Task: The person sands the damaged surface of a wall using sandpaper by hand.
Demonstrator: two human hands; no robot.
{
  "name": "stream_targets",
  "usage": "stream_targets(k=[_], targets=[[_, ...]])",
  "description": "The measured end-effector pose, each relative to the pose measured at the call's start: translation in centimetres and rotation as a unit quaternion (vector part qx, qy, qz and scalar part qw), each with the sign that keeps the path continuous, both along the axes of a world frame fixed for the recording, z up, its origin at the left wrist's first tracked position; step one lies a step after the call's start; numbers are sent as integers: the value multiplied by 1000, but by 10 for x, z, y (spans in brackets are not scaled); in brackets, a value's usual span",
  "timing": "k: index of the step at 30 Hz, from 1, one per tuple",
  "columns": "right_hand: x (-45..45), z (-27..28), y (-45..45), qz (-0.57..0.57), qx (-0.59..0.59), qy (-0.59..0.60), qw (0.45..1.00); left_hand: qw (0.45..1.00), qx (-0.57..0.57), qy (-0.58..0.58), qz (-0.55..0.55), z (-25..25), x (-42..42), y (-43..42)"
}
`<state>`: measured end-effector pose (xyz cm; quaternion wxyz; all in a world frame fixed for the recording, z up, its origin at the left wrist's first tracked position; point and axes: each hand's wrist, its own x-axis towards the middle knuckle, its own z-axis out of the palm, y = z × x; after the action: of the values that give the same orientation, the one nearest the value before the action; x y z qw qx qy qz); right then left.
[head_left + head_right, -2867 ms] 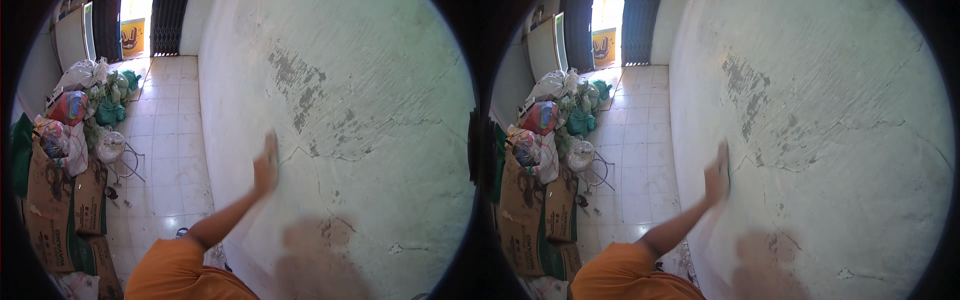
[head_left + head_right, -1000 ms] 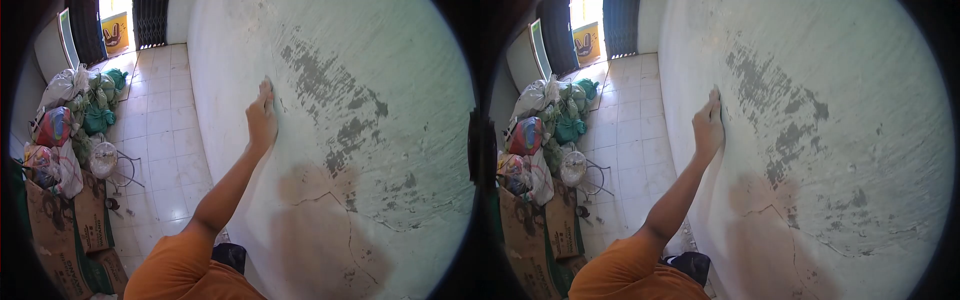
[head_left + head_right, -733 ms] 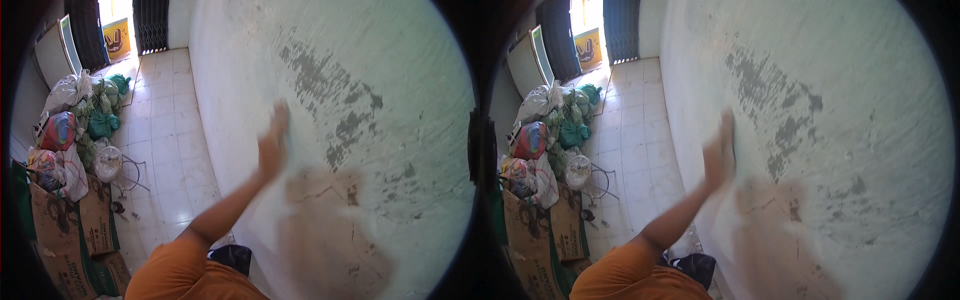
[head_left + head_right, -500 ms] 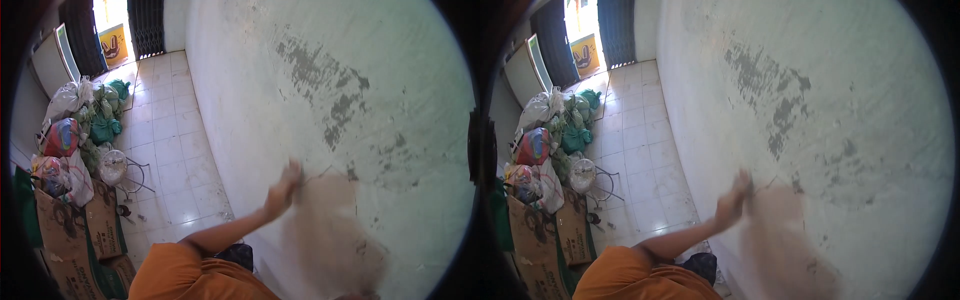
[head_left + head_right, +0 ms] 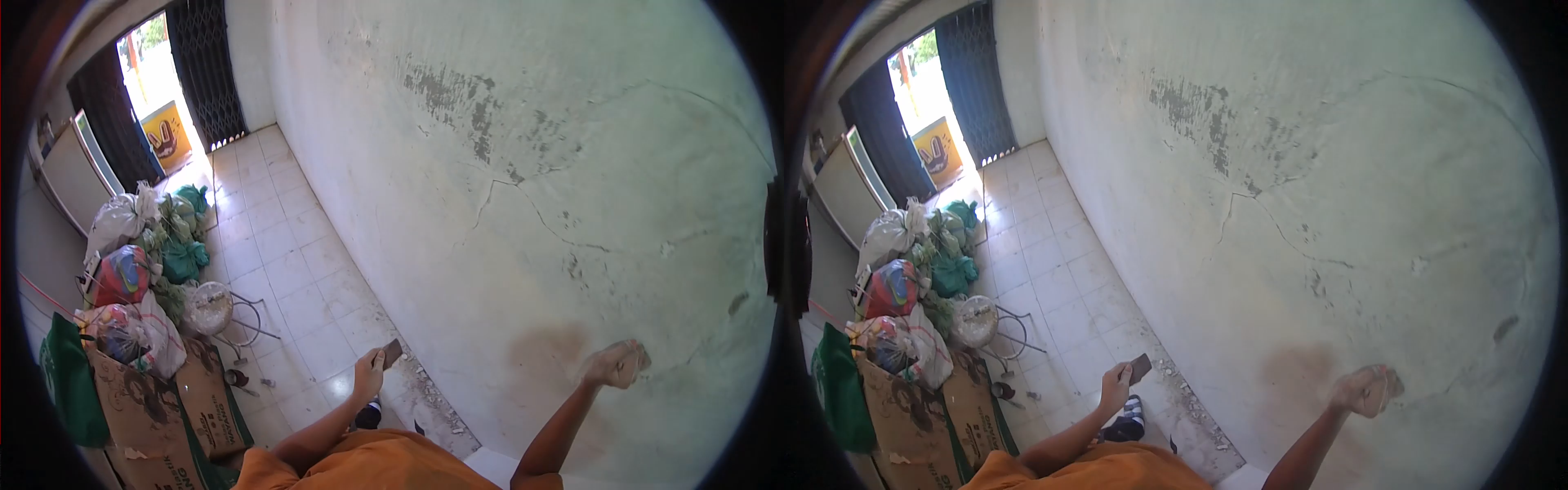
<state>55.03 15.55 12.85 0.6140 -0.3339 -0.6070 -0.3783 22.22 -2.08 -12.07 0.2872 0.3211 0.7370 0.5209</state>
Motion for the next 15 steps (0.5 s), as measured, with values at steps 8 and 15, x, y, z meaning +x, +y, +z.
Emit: stream_targets(k=[8,15], targets=[[-113,-196,-151,298,-719,60,625,825,48,-560,51,-18,27,-100],[-184,-203,-265,326,-779,155,512,777,31,-629,0,5,38,-138]])
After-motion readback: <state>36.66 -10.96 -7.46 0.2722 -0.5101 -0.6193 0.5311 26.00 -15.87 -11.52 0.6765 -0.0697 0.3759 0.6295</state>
